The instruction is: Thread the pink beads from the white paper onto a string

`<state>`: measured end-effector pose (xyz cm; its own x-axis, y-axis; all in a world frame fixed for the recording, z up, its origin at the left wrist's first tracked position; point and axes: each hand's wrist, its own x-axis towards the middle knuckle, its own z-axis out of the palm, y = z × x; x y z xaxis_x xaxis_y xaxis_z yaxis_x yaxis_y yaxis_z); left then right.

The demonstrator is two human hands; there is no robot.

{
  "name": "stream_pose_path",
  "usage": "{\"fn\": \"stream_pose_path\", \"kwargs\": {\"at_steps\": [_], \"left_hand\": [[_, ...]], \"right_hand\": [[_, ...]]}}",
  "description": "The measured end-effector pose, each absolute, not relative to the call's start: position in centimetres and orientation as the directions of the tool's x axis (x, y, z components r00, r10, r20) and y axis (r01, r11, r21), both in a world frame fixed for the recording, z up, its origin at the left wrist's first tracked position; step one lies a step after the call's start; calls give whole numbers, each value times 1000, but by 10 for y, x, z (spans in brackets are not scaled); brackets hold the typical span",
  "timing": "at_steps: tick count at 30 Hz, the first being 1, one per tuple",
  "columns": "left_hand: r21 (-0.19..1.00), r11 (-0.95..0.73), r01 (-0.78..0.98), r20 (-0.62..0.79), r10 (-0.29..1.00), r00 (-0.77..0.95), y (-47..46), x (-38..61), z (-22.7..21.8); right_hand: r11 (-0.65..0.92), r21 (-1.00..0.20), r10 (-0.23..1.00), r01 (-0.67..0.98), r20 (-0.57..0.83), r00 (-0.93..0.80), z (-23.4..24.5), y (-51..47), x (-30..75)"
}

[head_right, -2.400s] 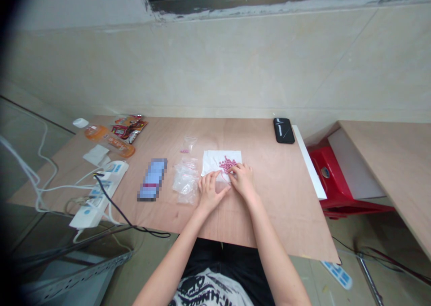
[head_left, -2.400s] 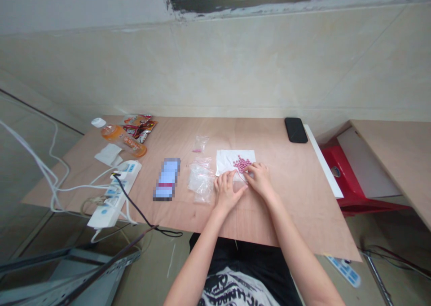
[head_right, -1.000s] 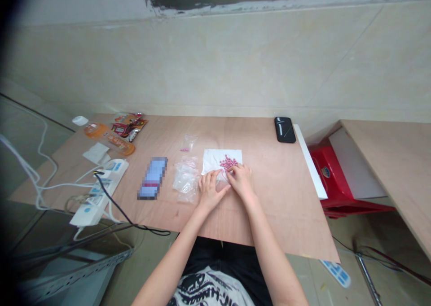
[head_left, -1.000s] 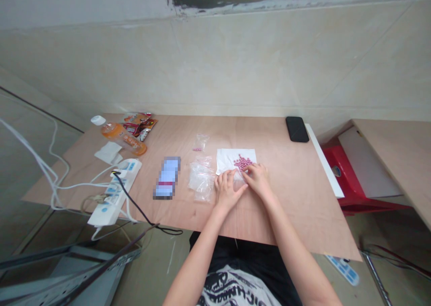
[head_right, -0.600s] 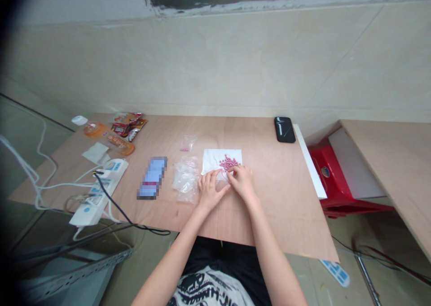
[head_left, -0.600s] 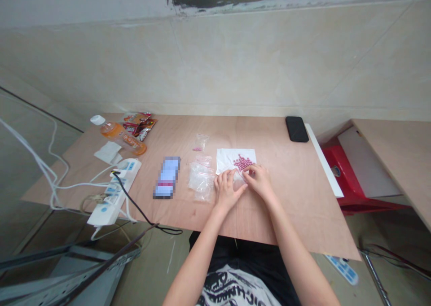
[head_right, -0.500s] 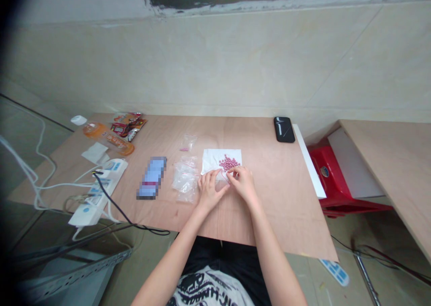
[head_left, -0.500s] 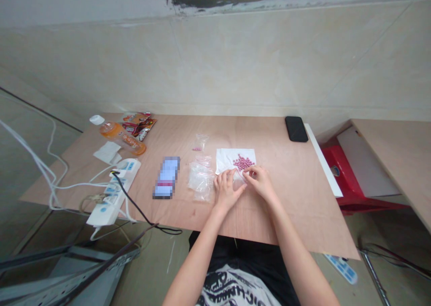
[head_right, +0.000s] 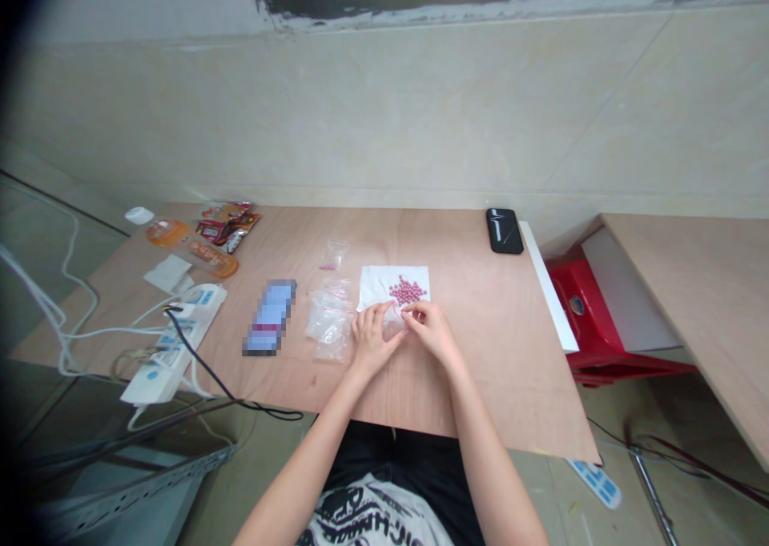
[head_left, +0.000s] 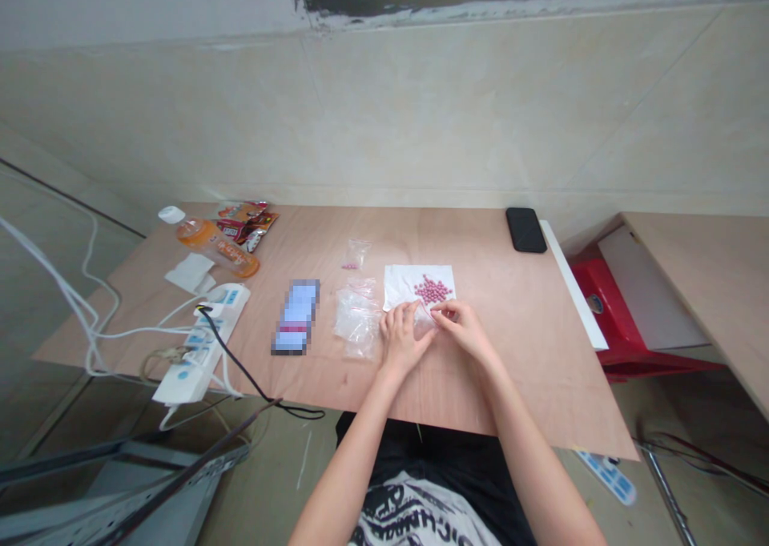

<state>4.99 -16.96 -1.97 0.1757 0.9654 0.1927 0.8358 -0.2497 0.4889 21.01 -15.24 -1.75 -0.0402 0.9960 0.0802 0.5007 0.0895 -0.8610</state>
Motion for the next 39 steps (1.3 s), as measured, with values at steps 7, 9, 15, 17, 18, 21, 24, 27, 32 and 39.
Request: {"fn": "stream_pose_path", "kwargs": {"at_steps": [7, 9, 15, 17, 18, 21, 24, 27, 32, 39], "left_hand": [[480, -245, 843, 195, 966, 169, -169, 50, -20], [474, -244, 846, 195, 966, 169, -169, 50, -20], [468, -244, 849, 188, 967, 174, -170, 50, -18], [473, -240, 848, 185, 968, 170, -170, 50, -18], [476, -237, 847, 185, 968, 167, -169, 50, -18], [487, -240, 840, 192, 967, 165, -169, 50, -19], [492, -248, 834, 205, 965, 166, -169, 50, -20], [495, -247, 833, 203, 965, 165, -169, 50, -20], [496, -251, 832, 204, 964, 169, -170, 50, -20], [500, -248, 830, 187, 967, 176, -170, 50, -18]], "right_hand": [[-1, -646, 983, 763, 139, 119, -22, -148, 227], [-30, -591, 980, 806, 142, 141, -22, -147, 231], [-68, -541, 977, 838, 133, 165, -20, -140, 231], [-56, -543, 979, 838, 135, 152, -19, -138, 229], [-52, -541, 979, 839, 138, 149, -18, -137, 228], [-39, -526, 978, 850, 154, 140, -18, -135, 225], [-18, -510, 976, 860, 179, 126, -20, -135, 224], [-2, -510, 973, 860, 197, 119, -22, -136, 224], [0, -546, 972, 838, 198, 129, -22, -139, 225], [2, -757, 980, 653, 131, 149, -24, -146, 227]]}}
